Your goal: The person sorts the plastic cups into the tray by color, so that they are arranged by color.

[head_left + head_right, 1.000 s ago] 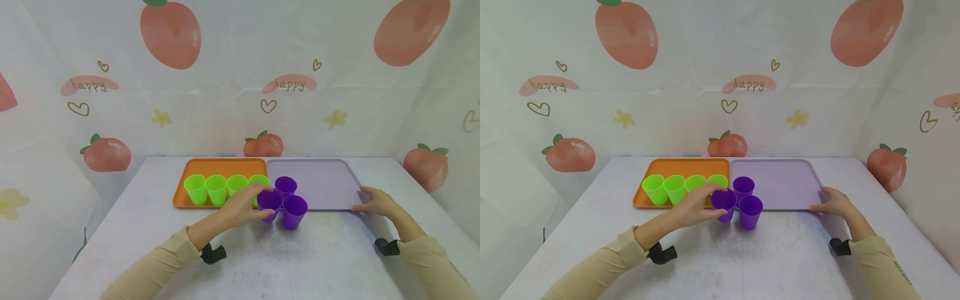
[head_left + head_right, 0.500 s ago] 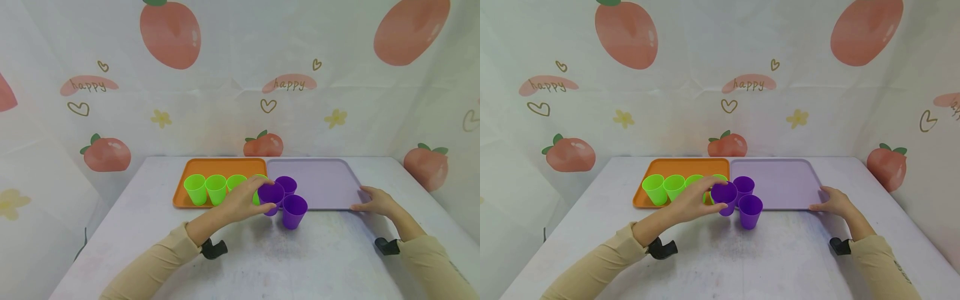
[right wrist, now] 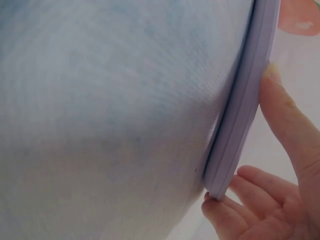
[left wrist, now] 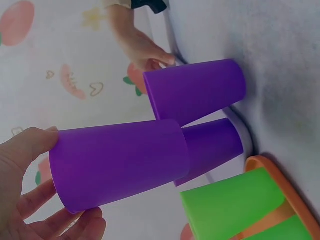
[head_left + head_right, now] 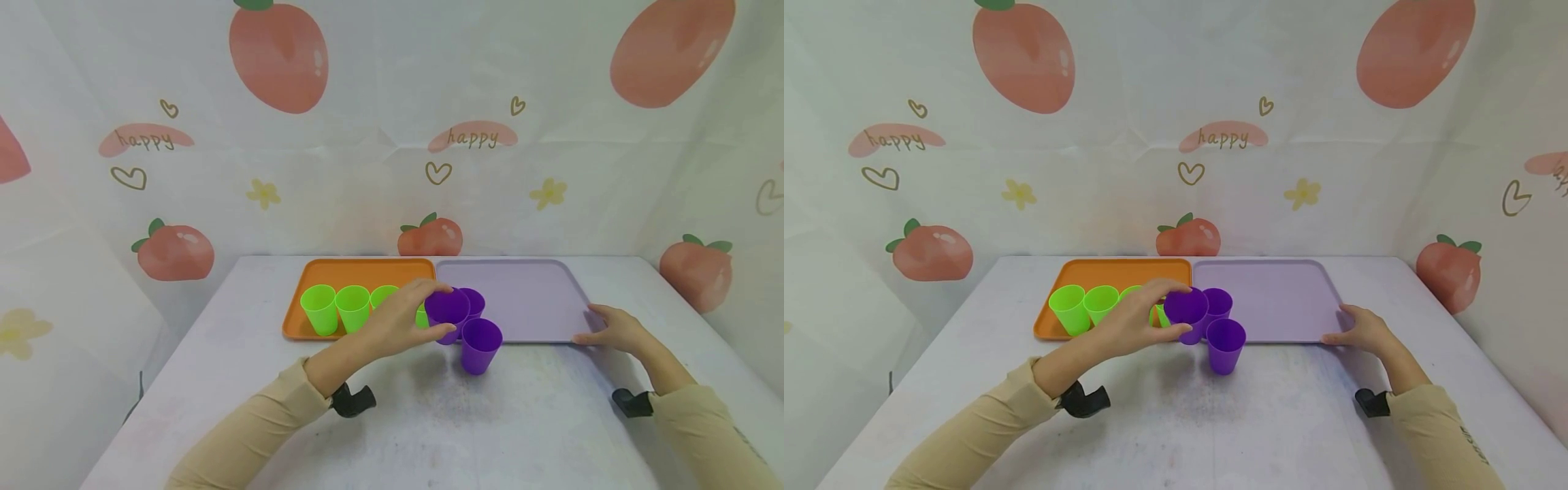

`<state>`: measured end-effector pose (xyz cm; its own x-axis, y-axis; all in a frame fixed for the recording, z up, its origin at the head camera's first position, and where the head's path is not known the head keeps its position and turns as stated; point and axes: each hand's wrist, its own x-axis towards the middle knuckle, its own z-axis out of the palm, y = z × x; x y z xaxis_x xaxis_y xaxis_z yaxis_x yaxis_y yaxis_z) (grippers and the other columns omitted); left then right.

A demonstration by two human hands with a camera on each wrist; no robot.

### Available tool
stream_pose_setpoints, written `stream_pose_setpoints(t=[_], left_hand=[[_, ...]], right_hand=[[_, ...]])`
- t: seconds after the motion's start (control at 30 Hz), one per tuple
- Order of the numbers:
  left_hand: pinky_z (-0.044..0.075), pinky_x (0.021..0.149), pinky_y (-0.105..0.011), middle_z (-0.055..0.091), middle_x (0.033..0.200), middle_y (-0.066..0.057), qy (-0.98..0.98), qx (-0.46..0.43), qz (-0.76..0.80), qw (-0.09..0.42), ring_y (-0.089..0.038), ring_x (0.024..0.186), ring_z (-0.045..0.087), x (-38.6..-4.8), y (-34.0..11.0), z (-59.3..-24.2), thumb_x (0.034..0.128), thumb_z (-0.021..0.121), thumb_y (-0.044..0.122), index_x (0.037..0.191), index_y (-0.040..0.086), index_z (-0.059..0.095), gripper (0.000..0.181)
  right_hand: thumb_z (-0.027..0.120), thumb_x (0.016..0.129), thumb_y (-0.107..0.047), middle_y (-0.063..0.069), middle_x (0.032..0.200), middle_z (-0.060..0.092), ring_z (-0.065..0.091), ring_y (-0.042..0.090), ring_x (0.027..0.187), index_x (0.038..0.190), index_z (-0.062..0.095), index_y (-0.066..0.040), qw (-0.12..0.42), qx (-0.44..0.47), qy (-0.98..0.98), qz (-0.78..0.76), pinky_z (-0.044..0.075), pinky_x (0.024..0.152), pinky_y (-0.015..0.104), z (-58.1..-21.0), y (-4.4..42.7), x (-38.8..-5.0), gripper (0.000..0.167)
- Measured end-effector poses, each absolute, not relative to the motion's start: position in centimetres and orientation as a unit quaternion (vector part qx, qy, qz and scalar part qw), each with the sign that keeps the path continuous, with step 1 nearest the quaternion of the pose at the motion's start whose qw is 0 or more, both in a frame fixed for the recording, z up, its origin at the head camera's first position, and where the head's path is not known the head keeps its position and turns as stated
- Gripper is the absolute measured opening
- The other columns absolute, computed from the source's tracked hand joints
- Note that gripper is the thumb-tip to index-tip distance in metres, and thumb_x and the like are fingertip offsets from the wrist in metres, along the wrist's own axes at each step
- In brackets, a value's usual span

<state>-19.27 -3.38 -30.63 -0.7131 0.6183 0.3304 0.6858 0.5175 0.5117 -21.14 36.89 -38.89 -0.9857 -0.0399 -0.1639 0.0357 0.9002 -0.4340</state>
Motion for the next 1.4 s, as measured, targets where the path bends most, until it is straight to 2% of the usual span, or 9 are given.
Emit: stream_pose_setpoints(t=[0.43, 0.67, 0.97, 1.13, 1.4], left_hand=[[0.050, 0.096, -0.030, 0.060, 0.123, 0.000, -0.866, -0.387, -0.307, 0.080, -0.015, 0.116, 0.055, -19.6, -2.1, -29.3, 0.0818, 0.071, 0.030, 0.125, 0.013, 0.054, 0.049], [0.046, 0.102, -0.029, 0.056, 0.129, 0.001, -0.865, -0.385, -0.313, 0.073, -0.013, 0.123, 0.051, -19.7, -0.9, -28.2, 0.0828, 0.069, 0.033, 0.127, 0.015, 0.053, 0.050], [0.050, 0.088, -0.021, 0.057, 0.124, 0.002, -0.862, -0.378, -0.333, 0.062, -0.012, 0.105, 0.055, -20.5, 0.7, -27.9, 0.0822, 0.070, 0.033, 0.127, 0.017, 0.053, 0.051], [0.049, 0.086, -0.017, 0.058, 0.123, 0.004, -0.861, -0.376, -0.336, 0.062, -0.012, 0.103, 0.055, -20.7, 1.6, -27.9, 0.0815, 0.070, 0.033, 0.127, 0.019, 0.054, 0.050], [0.048, 0.087, -0.015, 0.055, 0.130, 0.002, -0.856, -0.391, -0.332, 0.059, -0.010, 0.106, 0.054, -21.5, 3.2, -27.9, 0.0811, 0.071, 0.030, 0.126, 0.018, 0.054, 0.050]], right_hand=[[0.075, 0.074, -0.042, 0.047, 0.133, 0.026, 0.026, 0.061, 0.122, 0.133, 0.026, 0.022, 0.082, -0.007, 0.973, -0.217, 0.030, 0.099, 0.069, -38.9, 37.0, -21.2, 0.100], [0.075, 0.073, -0.044, 0.047, 0.133, 0.026, 0.027, 0.062, 0.122, 0.134, 0.026, 0.021, 0.083, -0.002, 0.972, -0.219, 0.032, 0.098, 0.069, -38.9, 37.1, -21.3, 0.102], [0.076, 0.072, -0.045, 0.047, 0.133, 0.026, 0.027, 0.061, 0.122, 0.134, 0.026, 0.021, 0.077, -0.004, 0.971, -0.224, 0.032, 0.098, 0.068, -39.1, 37.1, -21.3, 0.103], [0.075, 0.072, -0.045, 0.047, 0.133, 0.026, 0.027, 0.061, 0.122, 0.134, 0.026, 0.021, 0.078, -0.005, 0.971, -0.225, 0.032, 0.098, 0.069, -39.2, 37.1, -21.2, 0.103], [0.075, 0.073, -0.044, 0.047, 0.134, 0.026, 0.027, 0.061, 0.122, 0.134, 0.027, 0.020, 0.079, -0.005, 0.971, -0.224, 0.032, 0.098, 0.069, -39.1, 37.0, -21.2, 0.101]])
